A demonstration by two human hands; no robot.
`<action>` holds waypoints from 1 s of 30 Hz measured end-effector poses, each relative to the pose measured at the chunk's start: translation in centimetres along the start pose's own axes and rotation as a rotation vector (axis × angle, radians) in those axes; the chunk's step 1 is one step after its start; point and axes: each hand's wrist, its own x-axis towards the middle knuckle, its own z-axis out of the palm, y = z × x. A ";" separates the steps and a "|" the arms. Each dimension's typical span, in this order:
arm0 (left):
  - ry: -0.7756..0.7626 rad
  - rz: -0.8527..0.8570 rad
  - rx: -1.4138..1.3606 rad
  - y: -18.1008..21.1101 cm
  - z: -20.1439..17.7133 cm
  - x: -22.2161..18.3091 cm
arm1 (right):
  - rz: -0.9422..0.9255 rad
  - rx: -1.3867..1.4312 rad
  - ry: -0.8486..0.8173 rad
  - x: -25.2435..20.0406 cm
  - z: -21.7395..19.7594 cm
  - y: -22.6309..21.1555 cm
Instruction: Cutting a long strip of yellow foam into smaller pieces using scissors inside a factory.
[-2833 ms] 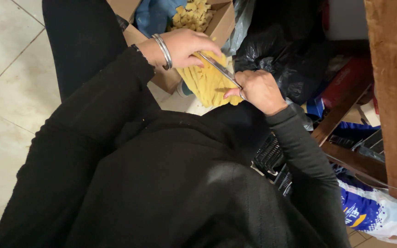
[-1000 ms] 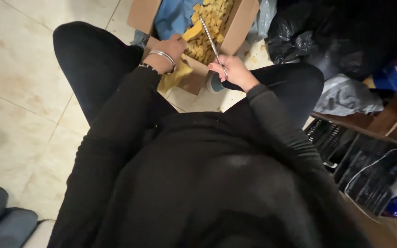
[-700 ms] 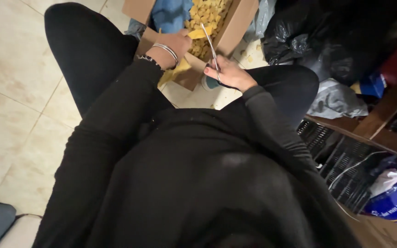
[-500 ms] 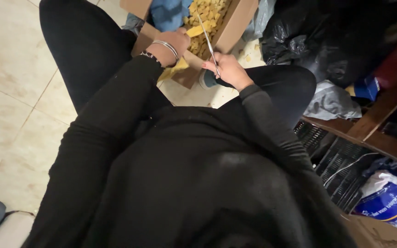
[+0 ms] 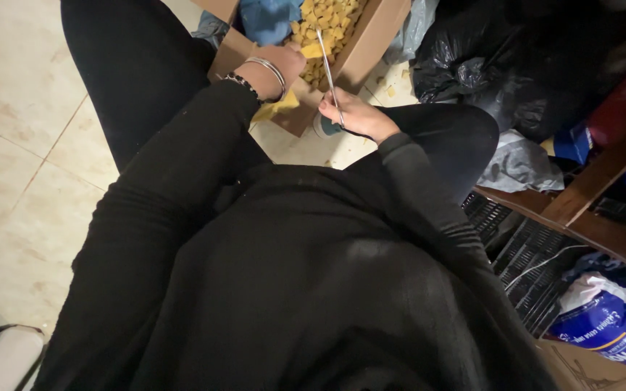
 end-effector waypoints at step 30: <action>-0.021 -0.127 0.000 0.4 -1.0 0.3 | -0.026 0.087 -0.007 0.3 0.4 0.9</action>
